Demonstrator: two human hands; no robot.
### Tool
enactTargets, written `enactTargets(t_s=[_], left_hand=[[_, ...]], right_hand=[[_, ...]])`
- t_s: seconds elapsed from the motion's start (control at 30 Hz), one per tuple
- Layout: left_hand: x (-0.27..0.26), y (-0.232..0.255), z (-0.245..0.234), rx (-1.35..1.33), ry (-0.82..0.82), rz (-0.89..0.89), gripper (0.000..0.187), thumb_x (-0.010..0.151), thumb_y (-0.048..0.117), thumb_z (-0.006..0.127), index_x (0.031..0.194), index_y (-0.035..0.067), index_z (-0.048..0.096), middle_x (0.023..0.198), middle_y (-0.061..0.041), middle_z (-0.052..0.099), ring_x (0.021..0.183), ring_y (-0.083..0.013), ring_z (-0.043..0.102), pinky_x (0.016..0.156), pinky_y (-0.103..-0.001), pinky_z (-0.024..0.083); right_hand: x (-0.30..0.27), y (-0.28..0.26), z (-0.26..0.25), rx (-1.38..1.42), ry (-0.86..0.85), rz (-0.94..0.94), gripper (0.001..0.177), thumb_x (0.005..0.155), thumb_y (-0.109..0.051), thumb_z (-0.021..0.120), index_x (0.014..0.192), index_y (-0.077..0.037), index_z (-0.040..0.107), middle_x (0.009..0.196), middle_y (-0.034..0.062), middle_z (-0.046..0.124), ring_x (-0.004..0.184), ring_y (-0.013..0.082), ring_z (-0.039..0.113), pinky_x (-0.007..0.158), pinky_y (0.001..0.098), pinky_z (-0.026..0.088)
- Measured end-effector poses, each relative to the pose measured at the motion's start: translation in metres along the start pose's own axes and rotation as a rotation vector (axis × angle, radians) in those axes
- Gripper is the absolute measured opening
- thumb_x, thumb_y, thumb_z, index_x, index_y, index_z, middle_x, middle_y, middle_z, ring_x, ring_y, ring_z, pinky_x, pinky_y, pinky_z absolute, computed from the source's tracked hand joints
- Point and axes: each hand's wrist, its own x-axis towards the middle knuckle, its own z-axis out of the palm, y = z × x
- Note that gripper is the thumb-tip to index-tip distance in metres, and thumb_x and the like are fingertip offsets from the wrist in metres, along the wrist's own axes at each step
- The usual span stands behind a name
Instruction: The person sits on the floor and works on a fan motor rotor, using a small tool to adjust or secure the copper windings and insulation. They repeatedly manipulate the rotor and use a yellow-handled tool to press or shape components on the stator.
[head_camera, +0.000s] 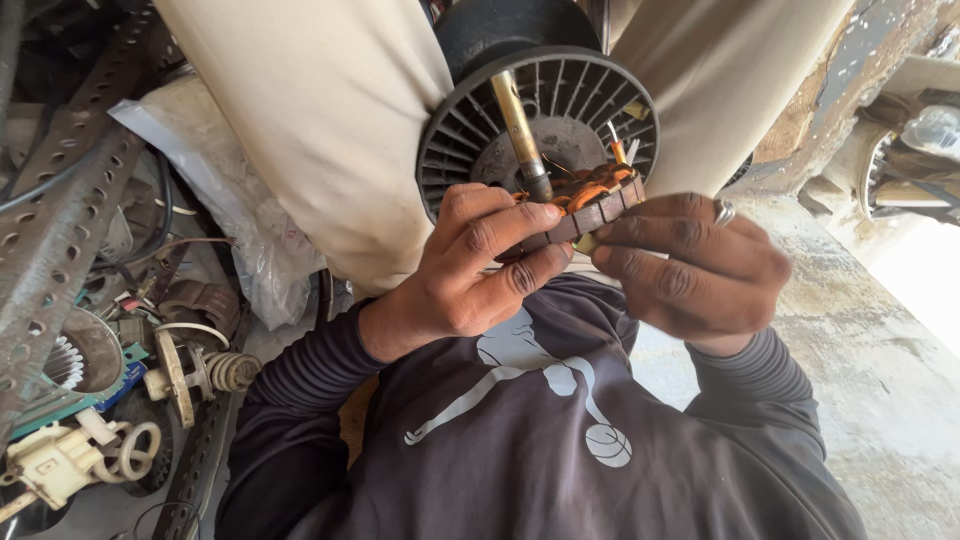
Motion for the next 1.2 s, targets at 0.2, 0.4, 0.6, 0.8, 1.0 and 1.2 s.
enactTargets(t_s=[0.2, 0.4, 0.6, 0.8, 1.0, 1.2], left_hand=[[0.000, 0.000, 0.000, -0.027, -0.007, -0.004, 0.022, 0.097, 0.007, 0.082, 0.118, 0.004, 0.076, 0.135, -0.011, 0.056, 0.115, -0.0245, 0.054, 0.094, -0.041, 0.049], [0.001, 0.000, -0.002, -0.016, -0.003, 0.020, 0.023, 0.100, 0.007, 0.083, 0.121, 0.003, 0.074, 0.139, -0.012, 0.052, 0.119, -0.0272, 0.053, 0.098, -0.043, 0.050], [-0.002, -0.002, -0.004, -0.048, -0.022, 0.004, 0.024, 0.102, 0.002, 0.081, 0.125, 0.002, 0.073, 0.145, -0.008, 0.049, 0.123, -0.0255, 0.052, 0.101, -0.038, 0.051], [-0.003, -0.002, -0.003, -0.046, -0.017, 0.002, 0.021, 0.101, 0.005, 0.080, 0.121, 0.003, 0.075, 0.140, -0.009, 0.053, 0.118, -0.0239, 0.053, 0.099, -0.038, 0.048], [-0.004, -0.003, -0.003, -0.090, -0.012, -0.014, 0.026, 0.102, 0.003, 0.076, 0.128, 0.005, 0.074, 0.142, -0.008, 0.054, 0.120, -0.0251, 0.054, 0.104, -0.035, 0.050], [-0.006, -0.006, -0.002, -0.120, 0.032, 0.013, 0.026, 0.103, 0.003, 0.077, 0.128, 0.004, 0.074, 0.143, -0.009, 0.053, 0.125, -0.0260, 0.052, 0.108, -0.037, 0.052]], right_hand=[[0.003, -0.008, 0.009, -0.068, 0.050, 0.009, 0.018, 0.076, 0.010, 0.084, 0.088, 0.005, 0.072, 0.082, 0.0174, 0.071, 0.076, 0.0267, 0.073, 0.065, 0.0335, 0.060], [0.009, -0.015, 0.015, -0.181, 0.075, -0.045, 0.022, 0.069, 0.017, 0.075, 0.088, 0.007, 0.072, 0.081, 0.0178, 0.070, 0.075, 0.0279, 0.073, 0.065, 0.0332, 0.060], [0.009, -0.026, 0.023, -0.282, 0.091, -0.026, 0.019, 0.073, 0.016, 0.078, 0.090, 0.007, 0.073, 0.082, 0.0174, 0.070, 0.075, 0.0279, 0.074, 0.062, 0.0310, 0.057], [0.016, -0.040, 0.021, -0.333, 0.020, 0.063, 0.017, 0.081, 0.015, 0.079, 0.091, 0.004, 0.072, 0.085, 0.0160, 0.070, 0.078, 0.0275, 0.074, 0.065, 0.0315, 0.059], [0.028, -0.050, 0.024, -0.404, -0.004, 0.057, 0.018, 0.074, 0.016, 0.076, 0.087, 0.006, 0.070, 0.079, 0.0176, 0.068, 0.071, 0.0276, 0.072, 0.061, 0.0324, 0.056], [0.025, -0.057, 0.026, -0.485, -0.027, 0.074, 0.017, 0.081, 0.014, 0.076, 0.094, 0.004, 0.072, 0.086, 0.0179, 0.071, 0.075, 0.0257, 0.073, 0.068, 0.0328, 0.060]])
